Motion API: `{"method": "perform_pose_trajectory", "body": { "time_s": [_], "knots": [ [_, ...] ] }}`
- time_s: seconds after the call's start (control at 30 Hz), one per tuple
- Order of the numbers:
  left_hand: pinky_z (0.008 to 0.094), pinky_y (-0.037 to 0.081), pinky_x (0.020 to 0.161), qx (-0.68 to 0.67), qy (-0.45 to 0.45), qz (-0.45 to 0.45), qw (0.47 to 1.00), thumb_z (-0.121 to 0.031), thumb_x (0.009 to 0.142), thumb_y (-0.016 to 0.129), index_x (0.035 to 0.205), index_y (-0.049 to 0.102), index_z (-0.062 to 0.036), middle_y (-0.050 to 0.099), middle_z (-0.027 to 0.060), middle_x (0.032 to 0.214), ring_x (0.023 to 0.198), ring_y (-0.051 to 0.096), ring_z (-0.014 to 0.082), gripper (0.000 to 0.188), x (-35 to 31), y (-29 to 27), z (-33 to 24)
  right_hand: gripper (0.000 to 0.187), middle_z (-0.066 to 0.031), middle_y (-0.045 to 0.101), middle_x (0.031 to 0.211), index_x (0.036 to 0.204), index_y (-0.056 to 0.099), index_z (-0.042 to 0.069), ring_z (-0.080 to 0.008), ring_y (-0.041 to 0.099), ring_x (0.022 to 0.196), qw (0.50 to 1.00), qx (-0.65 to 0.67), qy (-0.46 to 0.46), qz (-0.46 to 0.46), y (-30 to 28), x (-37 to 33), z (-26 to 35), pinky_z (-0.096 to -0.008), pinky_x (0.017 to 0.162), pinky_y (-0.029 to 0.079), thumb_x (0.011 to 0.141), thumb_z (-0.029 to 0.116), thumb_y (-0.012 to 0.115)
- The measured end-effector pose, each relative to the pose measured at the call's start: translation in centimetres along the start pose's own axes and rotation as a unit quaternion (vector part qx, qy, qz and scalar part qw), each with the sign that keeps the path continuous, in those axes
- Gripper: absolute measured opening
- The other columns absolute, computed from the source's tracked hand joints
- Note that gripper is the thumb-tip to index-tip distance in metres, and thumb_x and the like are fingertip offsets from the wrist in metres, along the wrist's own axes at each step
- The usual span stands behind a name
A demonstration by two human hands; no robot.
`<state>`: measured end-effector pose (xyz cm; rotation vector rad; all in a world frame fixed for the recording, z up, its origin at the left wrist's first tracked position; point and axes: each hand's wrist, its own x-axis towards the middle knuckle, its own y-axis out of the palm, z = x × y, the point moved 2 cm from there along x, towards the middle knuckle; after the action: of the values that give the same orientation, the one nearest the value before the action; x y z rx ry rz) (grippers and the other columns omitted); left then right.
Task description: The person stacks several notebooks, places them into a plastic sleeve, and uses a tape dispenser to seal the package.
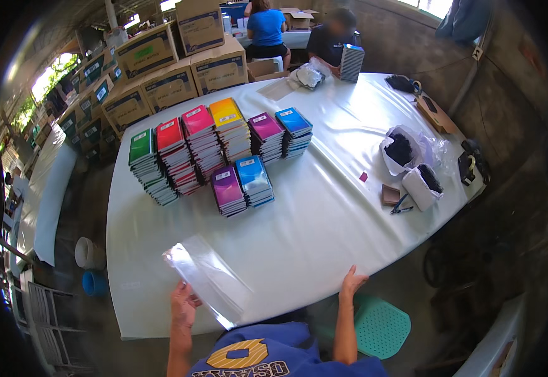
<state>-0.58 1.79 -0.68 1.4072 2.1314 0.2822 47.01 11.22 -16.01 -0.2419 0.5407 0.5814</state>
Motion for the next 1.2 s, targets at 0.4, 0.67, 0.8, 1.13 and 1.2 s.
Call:
{"method": "perform_pose_trajectory", "body": {
  "time_s": [0.4,0.67,0.8,1.13,1.2],
  "knots": [
    [0.0242,0.055,0.058,0.041,-0.142,0.117,0.982,-0.019,0.097,0.057,0.118,0.058,-0.0079,0.062,-0.0022,0.083,0.064,0.062,0.0088,0.024,3.4,14.4,8.3,0.061,-0.0217,0.044,0.139,0.138,0.045,0.006,-0.0374,0.045,0.126,0.674,-0.299,-0.436,0.516,10.3,-22.6,6.6,-0.0419,0.102,0.041,0.082,0.010,0.071],
    [0.0271,0.055,0.071,-0.013,-0.195,0.093,0.976,-0.028,0.097,0.058,0.142,0.042,-0.0080,0.058,-0.0002,0.121,0.093,0.060,0.0113,0.052,4.1,19.0,9.0,0.064,-0.0270,0.040,0.140,0.139,0.040,0.001,-0.0414,0.048,0.122,0.696,-0.300,-0.355,0.548,11.1,-18.8,8.5,-0.0417,0.098,0.045,0.083,0.009,0.070],
    [0.0256,0.050,0.076,0.129,-0.153,0.085,0.976,-0.035,0.096,0.059,0.149,0.032,-0.0112,0.052,-0.0001,0.131,0.093,0.056,0.0111,0.064,5.0,19.7,11.1,0.059,-0.0245,0.040,0.142,0.142,0.034,-0.002,-0.0343,0.050,0.124,0.655,-0.299,-0.334,0.608,11.3,-16.2,9.2,-0.0369,0.096,0.048,0.090,0.005,0.061],
    [0.0237,0.046,0.076,0.130,-0.139,0.112,0.975,-0.030,0.093,0.063,0.152,0.025,-0.0108,0.044,0.0024,0.139,0.101,0.052,0.0092,0.073,5.9,24.1,11.0,0.063,-0.0176,0.040,0.146,0.149,0.024,0.001,-0.0268,0.039,0.135,0.666,-0.235,-0.058,0.706,11.8,-12.2,11.8,-0.0362,0.107,0.039,0.096,0.013,0.056],
    [0.0244,0.045,0.077,0.136,-0.133,0.111,0.975,-0.032,0.093,0.062,0.152,0.024,-0.0119,0.045,0.0025,0.139,0.104,0.052,0.0098,0.073,6.1,24.7,10.9,0.063,-0.0182,0.040,0.146,0.148,0.025,-0.001,-0.0265,0.038,0.136,0.661,-0.225,-0.064,0.713,12.0,-11.9,12.6,-0.0358,0.108,0.037,0.096,0.013,0.057]
  ]
}}
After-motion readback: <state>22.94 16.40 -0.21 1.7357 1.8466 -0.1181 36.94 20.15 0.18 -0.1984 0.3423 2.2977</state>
